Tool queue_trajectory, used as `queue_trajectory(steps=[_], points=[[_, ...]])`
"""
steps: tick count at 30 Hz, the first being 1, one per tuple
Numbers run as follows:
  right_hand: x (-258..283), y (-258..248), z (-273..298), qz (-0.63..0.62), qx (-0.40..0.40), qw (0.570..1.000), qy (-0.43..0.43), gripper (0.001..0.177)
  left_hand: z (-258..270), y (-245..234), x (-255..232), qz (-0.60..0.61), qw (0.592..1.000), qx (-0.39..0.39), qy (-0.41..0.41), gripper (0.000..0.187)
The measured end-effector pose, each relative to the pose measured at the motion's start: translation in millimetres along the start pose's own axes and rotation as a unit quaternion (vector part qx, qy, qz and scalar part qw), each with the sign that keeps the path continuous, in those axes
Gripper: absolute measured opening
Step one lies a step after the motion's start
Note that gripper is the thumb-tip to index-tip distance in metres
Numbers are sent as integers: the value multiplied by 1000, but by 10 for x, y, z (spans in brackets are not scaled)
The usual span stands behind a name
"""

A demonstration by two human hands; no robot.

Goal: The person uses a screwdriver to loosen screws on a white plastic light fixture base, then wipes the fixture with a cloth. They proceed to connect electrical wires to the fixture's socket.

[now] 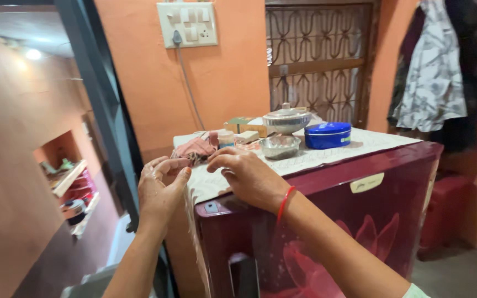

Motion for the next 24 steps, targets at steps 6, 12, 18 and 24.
queue_trajectory(steps=[6, 12, 18, 24], points=[[-224, 218, -171, 4, 63, 996, 63, 22, -701, 675, 726, -118, 981, 115, -104, 90], [-268, 213, -126, 32, 55, 996, 63, 23, -851, 968, 794, -176, 952, 179, -177, 116], [-296, 201, -75, 55, 44, 994, 82, 22, -902, 958, 830, -146, 958, 144, -199, 67], [-294, 198, -54, 72, 33, 994, 75, 22, -971, 1044, 1090, -31, 996, -43, -70, 40]])
Point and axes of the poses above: each hand's wrist, its own z-axis away from the middle knuckle, its own y-axis out of the palm, x = y × z, the point moved 3 cm from there along -z, towards the middle knuckle, and after that the axes turned 7 degrees about -y, right-handed, at the moved point
